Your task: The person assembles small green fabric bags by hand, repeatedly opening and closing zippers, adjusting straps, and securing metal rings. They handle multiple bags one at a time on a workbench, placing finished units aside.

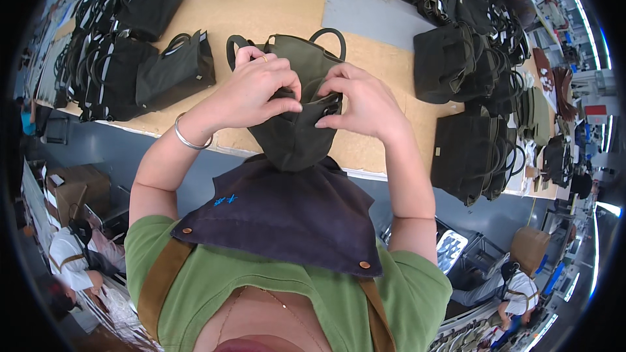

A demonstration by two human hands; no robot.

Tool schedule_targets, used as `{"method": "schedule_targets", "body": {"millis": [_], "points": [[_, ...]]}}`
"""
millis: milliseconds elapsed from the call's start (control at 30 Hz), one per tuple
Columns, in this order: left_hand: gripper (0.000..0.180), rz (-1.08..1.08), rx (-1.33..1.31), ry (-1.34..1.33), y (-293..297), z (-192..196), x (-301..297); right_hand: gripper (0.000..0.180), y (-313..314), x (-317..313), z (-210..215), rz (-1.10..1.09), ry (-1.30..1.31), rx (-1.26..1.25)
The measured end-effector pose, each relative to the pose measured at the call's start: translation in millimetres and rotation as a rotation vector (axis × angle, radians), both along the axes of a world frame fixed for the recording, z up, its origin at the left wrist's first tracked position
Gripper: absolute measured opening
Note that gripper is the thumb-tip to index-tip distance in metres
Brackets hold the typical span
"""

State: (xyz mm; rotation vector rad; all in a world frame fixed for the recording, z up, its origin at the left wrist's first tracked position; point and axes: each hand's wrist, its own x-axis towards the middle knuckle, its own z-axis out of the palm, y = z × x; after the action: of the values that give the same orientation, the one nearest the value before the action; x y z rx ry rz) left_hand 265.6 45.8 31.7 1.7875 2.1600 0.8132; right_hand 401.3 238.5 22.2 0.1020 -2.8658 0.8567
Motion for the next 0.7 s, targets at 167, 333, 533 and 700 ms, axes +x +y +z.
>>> {"method": "schedule_targets", "body": {"millis": [167, 333, 533, 700], "points": [[0.014, -0.140, 0.098, 0.034, -2.4, 9.2, -1.2, 0.038, 8.0, -5.0, 9.5, 0.148, -0.144, -0.002], [0.013, -0.033, -0.050, 0.032, -17.3, 1.8, -28.6, 0.032, -9.8, -6.7, 37.5, 0.136, -0.282, 0.102], [0.019, -0.032, -0.001, 0.209, -8.3, 1.0, -0.4, 0.029, -8.3, -19.6, 29.1, 0.192, -0.277, 0.023], [0.016, -0.059, 0.121, 0.119, -2.3, -9.1, -5.7, 0.034, 7.8, -21.2, 25.6, 0.228, -0.267, 0.093]]}}
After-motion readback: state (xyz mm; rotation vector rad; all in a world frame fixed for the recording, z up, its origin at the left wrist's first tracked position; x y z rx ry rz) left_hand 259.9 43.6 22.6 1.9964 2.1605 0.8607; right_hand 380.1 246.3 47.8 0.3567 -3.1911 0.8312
